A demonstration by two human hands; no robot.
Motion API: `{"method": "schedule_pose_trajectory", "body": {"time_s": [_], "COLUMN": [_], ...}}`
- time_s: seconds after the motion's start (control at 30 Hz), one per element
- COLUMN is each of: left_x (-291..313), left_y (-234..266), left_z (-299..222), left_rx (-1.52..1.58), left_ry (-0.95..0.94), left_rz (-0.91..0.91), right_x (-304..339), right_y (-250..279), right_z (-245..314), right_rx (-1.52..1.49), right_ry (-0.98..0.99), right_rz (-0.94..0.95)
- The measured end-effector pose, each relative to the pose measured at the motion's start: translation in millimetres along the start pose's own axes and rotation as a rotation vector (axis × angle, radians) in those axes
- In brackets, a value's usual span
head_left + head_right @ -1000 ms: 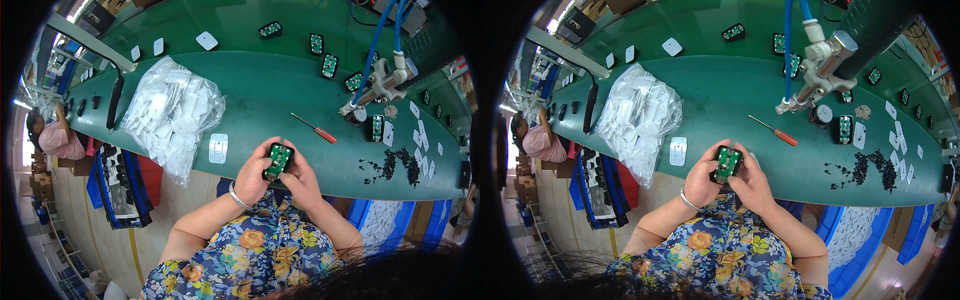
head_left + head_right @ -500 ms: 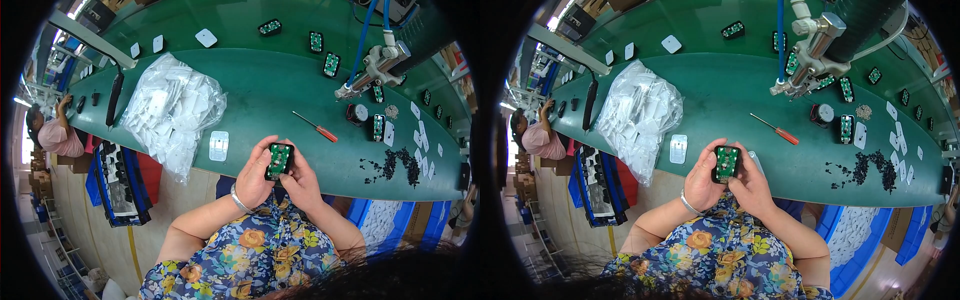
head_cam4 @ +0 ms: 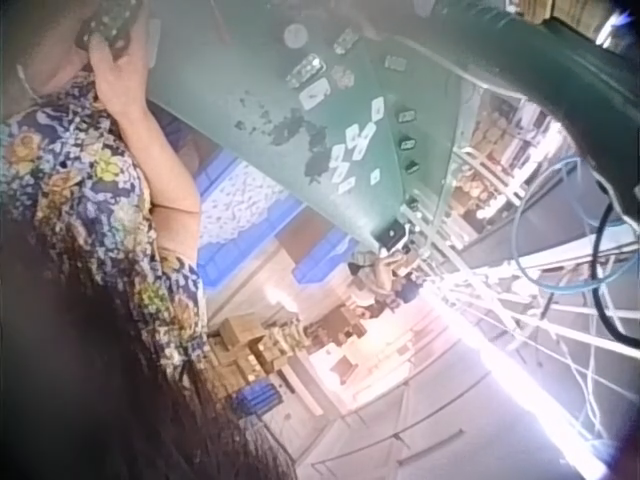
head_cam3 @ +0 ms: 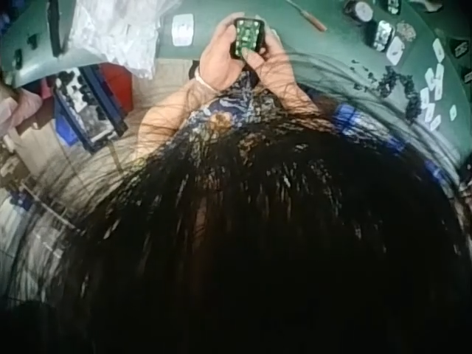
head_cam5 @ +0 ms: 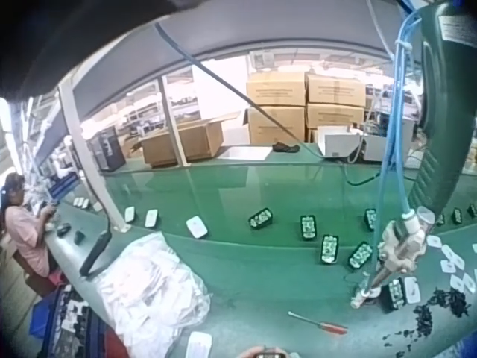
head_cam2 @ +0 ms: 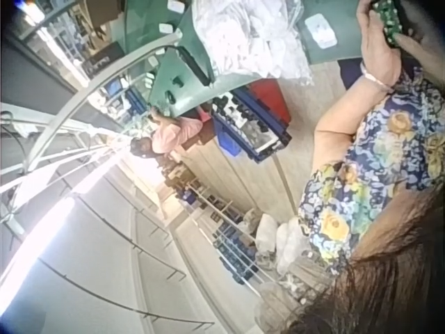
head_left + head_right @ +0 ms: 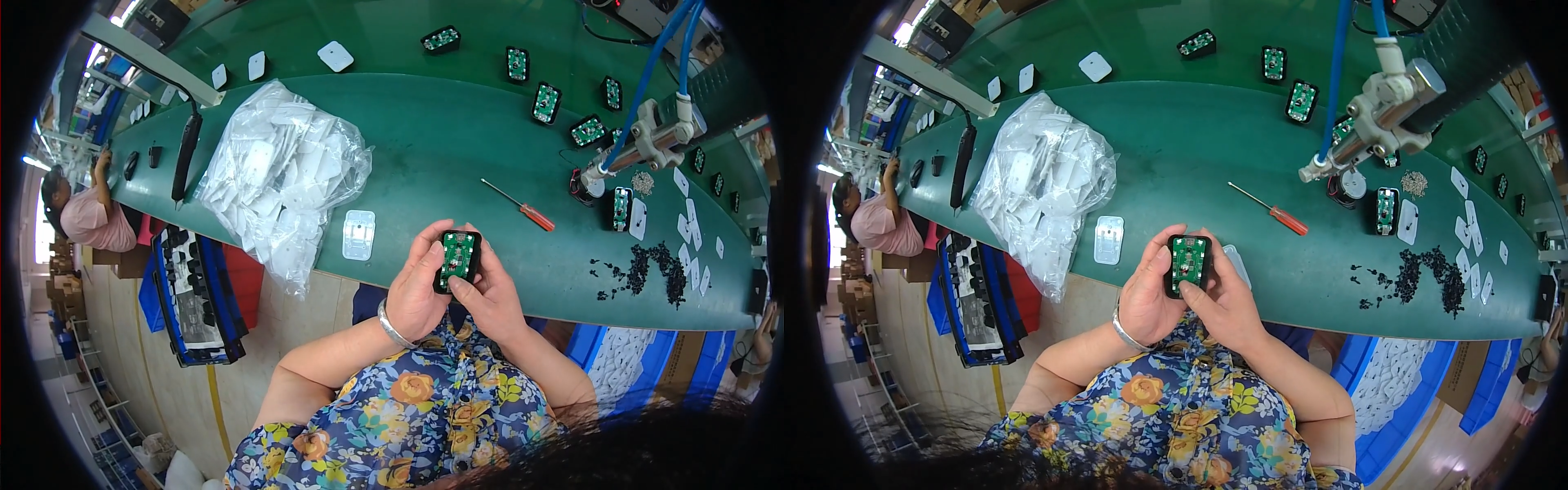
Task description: The person assembles electronic components by placing a PCB into a plastic housing, then securing it with screws using a pneumatic screwdriver.
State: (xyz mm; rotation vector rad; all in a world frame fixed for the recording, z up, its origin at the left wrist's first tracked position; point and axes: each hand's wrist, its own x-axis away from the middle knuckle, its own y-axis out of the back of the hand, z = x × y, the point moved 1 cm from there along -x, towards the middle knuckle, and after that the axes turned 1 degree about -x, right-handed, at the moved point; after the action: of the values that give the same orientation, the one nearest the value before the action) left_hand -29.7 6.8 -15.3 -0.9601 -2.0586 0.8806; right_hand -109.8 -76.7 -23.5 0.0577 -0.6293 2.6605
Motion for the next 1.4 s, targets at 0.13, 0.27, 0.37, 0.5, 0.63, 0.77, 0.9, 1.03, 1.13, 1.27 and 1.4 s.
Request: {"method": "schedule_pose_trajectory", "body": {"time_s": [0.13, 0.27, 0.37, 0.5, 0.63, 0.77, 0.9, 1.03, 1.13, 1.27, 1.4], "left_x": [2, 2, 3, -2, -4, -5, 1, 6, 3, 4, 8], "left_y": [2, 2, 5, 6, 11, 16, 22, 27, 28, 27, 5], "left_z": [5, 8, 10, 6, 1, -10, -25, -29, -21, -10, -10], "left_rx": [0.008, -0.006, -0.043, 0.029, 0.116, 0.187, 0.126, -0.254, -0.743, -1.207, -1.544], "left_ry": [-0.062, -0.076, -0.076, 0.011, 0.082, 0.068, 0.015, -0.042, -0.132, -0.253, -0.284], "left_rz": [0.049, 0.043, 0.003, -0.004, -0.058, 0.005, -0.038, -0.123, -0.103, -0.187, -0.200], "right_x": [-1, -3, -2, -4, -3, 9, 18, 30, 35, 42, 43], "right_y": [-1, 0, 0, 1, 1, 6, 48, 68, 66, 59, 57], "right_z": [5, 1, -3, -6, -1, 12, 20, -3, -5, -11, -20], "right_rx": [-0.060, -0.124, -0.136, -0.147, -0.077, -0.089, 0.205, 0.222, 0.216, 0.128, 0.040], "right_ry": [-0.067, -0.106, -0.139, -0.142, -0.109, -0.023, 0.128, -0.016, 0.007, -0.016, -0.041], "right_rz": [-0.008, -0.028, -0.044, -0.068, -0.014, 0.000, -0.246, -0.258, -0.234, -0.130, 0.004]}}
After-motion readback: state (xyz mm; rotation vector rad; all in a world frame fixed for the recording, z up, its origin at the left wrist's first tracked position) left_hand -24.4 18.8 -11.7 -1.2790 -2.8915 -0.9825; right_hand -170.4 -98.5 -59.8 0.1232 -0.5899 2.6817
